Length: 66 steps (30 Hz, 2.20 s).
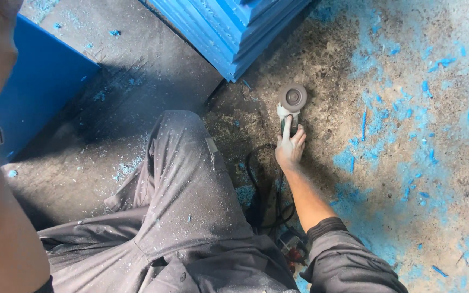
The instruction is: Grinding the edges of blue plastic boards using a hand-held angle grinder.
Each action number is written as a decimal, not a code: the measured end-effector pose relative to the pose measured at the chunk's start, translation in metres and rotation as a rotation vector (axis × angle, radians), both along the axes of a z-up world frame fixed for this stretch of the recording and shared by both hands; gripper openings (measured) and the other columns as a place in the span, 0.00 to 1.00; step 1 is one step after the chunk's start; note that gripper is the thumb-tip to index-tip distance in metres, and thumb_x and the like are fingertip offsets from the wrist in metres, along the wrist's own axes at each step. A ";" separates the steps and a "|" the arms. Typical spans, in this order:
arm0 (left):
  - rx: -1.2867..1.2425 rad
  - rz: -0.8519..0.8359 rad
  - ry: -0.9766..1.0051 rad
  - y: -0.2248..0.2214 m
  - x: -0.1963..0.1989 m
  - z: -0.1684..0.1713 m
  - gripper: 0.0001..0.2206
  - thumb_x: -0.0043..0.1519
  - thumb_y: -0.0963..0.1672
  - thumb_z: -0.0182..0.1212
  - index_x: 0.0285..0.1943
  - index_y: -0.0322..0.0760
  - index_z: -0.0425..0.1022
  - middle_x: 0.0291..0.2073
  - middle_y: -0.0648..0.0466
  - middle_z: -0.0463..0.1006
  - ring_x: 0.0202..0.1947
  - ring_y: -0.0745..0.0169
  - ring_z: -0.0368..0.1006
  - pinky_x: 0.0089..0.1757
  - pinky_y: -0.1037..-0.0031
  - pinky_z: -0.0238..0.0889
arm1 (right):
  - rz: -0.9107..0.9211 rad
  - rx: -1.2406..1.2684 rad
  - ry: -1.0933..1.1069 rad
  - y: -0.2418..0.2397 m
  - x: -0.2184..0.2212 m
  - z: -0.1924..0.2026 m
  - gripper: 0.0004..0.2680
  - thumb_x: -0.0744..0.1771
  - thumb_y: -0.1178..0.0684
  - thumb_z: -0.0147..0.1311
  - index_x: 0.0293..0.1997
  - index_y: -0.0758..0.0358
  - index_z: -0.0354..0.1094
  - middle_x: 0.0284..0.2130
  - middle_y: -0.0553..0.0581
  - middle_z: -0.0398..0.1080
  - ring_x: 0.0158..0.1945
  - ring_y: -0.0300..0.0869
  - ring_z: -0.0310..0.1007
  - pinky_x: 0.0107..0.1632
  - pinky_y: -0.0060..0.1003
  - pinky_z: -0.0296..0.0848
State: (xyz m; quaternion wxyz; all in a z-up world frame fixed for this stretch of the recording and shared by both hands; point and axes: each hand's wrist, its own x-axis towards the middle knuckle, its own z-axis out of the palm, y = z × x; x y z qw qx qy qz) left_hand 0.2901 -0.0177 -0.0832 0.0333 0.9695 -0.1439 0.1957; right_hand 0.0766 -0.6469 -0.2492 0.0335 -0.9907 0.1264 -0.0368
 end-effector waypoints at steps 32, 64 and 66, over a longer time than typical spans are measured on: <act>-0.141 0.028 -0.442 -0.032 -0.239 0.198 0.16 0.62 0.55 0.60 0.28 0.45 0.71 0.20 0.57 0.70 0.22 0.59 0.64 0.37 0.68 0.54 | -0.068 2.131 1.450 0.380 0.020 0.168 0.36 0.62 0.17 0.28 0.55 0.63 0.68 0.46 0.67 0.77 0.48 0.53 0.79 0.48 0.54 0.77; -0.369 0.632 -0.671 -0.077 -0.564 0.111 0.19 0.54 0.54 0.57 0.44 0.40 0.75 0.36 0.54 0.80 0.37 0.59 0.78 0.44 0.66 0.55 | 0.839 1.984 1.469 0.551 0.042 0.164 0.17 0.71 0.50 0.55 0.53 0.81 0.61 0.46 0.70 0.71 0.51 0.55 0.74 0.59 0.48 0.73; -0.349 0.676 -0.673 -0.079 -0.565 0.091 0.18 0.53 0.53 0.57 0.43 0.41 0.76 0.35 0.54 0.80 0.36 0.59 0.78 0.44 0.66 0.54 | 0.846 1.936 1.515 0.572 0.033 0.161 0.16 0.70 0.51 0.55 0.55 0.78 0.63 0.47 0.67 0.72 0.51 0.53 0.75 0.59 0.48 0.73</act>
